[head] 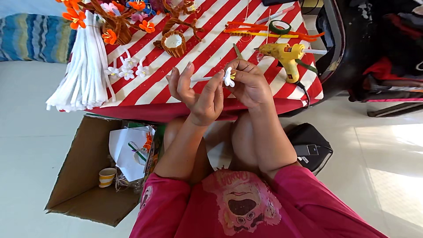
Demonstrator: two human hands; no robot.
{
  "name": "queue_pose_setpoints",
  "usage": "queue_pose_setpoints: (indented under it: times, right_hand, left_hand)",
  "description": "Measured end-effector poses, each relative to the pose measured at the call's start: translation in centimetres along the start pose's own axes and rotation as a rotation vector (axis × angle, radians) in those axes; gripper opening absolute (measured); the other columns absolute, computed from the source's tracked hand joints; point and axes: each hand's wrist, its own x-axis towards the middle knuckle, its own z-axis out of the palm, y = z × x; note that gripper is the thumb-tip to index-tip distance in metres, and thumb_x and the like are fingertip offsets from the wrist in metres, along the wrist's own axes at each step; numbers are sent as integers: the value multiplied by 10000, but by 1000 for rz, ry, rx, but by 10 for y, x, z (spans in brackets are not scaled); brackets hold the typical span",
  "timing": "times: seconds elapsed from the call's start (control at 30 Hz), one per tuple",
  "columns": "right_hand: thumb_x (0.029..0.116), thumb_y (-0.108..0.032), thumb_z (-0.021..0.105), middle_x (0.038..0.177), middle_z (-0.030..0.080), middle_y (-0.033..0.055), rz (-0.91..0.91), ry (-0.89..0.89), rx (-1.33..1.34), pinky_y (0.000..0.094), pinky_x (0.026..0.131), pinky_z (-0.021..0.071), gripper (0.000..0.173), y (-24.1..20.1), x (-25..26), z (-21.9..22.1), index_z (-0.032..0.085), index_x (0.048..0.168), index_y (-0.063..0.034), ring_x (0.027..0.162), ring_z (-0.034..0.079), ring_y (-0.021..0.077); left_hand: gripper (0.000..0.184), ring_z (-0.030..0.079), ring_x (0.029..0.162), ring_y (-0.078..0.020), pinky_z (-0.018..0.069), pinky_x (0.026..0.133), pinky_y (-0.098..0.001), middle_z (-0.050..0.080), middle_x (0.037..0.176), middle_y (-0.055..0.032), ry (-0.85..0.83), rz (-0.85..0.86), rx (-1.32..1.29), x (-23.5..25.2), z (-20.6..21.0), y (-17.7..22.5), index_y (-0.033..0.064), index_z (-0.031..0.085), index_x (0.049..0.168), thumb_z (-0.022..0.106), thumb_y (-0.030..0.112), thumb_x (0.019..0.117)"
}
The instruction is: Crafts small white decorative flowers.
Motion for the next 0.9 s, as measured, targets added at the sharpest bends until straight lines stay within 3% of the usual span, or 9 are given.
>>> queue_pose_setpoints:
  times: [0.07, 0.33, 0.9]
  right_hand:
    - [951, 30, 536, 824, 710, 22, 4, 0, -4, 239, 731, 587, 187, -1, 0, 1, 698, 923, -61, 744, 681, 69]
    - [956, 18, 528, 838, 707, 16, 10, -4, -11, 242, 730, 582, 193, -2, 0, -1, 695, 922, -72, 755, 678, 72]
    - [964, -33, 477, 797, 698, 31, 165, 10, 243, 267, 690, 584, 249, 0, -1, 1, 705, 888, -100, 703, 670, 101]
  left_hand:
    - [146, 202, 1524, -257, 95, 1242, -546, 398, 1510, -102, -13, 0, -14, -1, 1, 0, 195, 700, 1074, 567, 238, 1032]
    - [116, 239, 1511, -290, 109, 1235, -568, 439, 1474, -131, -43, -26, -41, 0, 2, -1, 173, 696, 956, 614, 239, 1005]
    - [46, 215, 1521, -273, 89, 1233, -586, 436, 1492, -88, -12, 38, -64, -2, 3, -1, 192, 709, 951, 672, 216, 966]
